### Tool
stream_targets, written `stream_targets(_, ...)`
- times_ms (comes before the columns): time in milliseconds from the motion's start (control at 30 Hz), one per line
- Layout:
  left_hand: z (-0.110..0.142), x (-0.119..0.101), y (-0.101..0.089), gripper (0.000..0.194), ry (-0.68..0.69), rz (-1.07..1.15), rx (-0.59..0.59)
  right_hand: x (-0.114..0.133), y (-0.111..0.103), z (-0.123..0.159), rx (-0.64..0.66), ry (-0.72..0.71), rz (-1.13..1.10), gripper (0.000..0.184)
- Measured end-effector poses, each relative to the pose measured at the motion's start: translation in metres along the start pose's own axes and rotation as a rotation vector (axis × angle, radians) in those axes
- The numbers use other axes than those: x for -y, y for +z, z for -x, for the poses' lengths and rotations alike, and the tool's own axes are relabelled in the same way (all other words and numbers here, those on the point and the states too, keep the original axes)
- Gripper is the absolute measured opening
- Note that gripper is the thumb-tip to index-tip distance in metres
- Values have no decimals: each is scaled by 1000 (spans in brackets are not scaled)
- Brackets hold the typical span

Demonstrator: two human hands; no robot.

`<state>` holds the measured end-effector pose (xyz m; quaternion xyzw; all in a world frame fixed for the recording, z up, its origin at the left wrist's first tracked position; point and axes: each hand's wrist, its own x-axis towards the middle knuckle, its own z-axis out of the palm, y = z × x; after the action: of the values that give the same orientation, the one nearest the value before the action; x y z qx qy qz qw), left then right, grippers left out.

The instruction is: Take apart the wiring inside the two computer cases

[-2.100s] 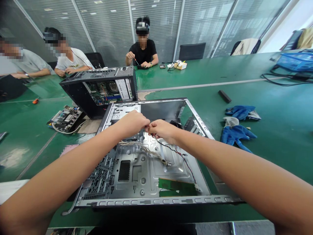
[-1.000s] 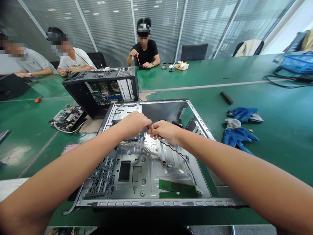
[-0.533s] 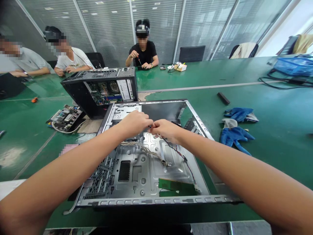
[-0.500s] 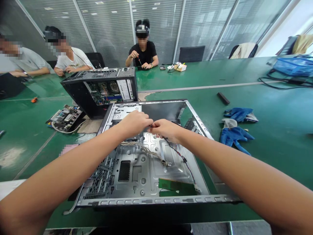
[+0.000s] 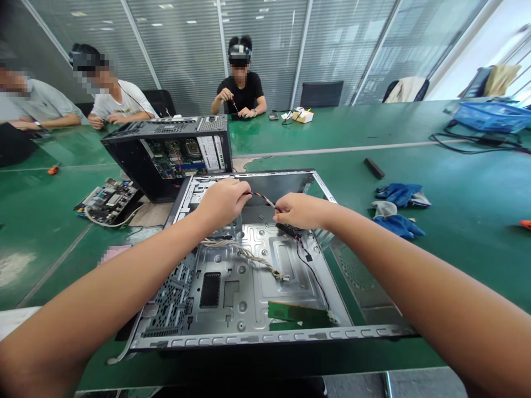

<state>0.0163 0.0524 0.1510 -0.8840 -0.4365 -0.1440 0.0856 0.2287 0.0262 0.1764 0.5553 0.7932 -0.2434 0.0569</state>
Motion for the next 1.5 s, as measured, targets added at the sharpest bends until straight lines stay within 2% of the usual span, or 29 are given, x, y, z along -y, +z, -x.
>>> stream_targets(100,1,1,0,18,-54,60,-32,-2,-8,3,-17,84,253,26)
stream_targets(200,3,0,-1,17,-74,86,-72,-6,-19,5,-23,176,375,33)
stream_targets(267,3,-1,-3,17,-83,86,-83,-8,-28,4,-69,162,352,32)
stream_targets(367,4,-2,-5,18,-102,80,-72,-11,-39,-1,-148,138,185,30)
stream_targets(500,3,-2,-5,18,-127,80,-50,-10,-45,-15,-197,68,30,26)
stream_targets(567,3,-1,-5,16,-130,82,-37,-8,-45,-24,-236,61,73,27)
stream_targets(733,3,0,-3,15,-155,58,12,-5,-42,-46,-275,41,352,34)
stream_targets(900,3,2,-2,16,-201,57,-17,-8,-35,-65,-175,103,491,41)
stream_targets(1067,4,3,-2,15,-189,83,-18,-16,-24,-80,-106,224,488,43)
stream_targets(1300,3,4,0,18,-169,93,27,-11,-15,-86,-61,121,485,43)
stream_targets(1400,3,4,0,19,-163,97,38,0,-17,-82,-92,88,428,44)
stream_targets(1500,3,4,-1,19,-156,98,47,9,-22,-78,-193,130,385,47)
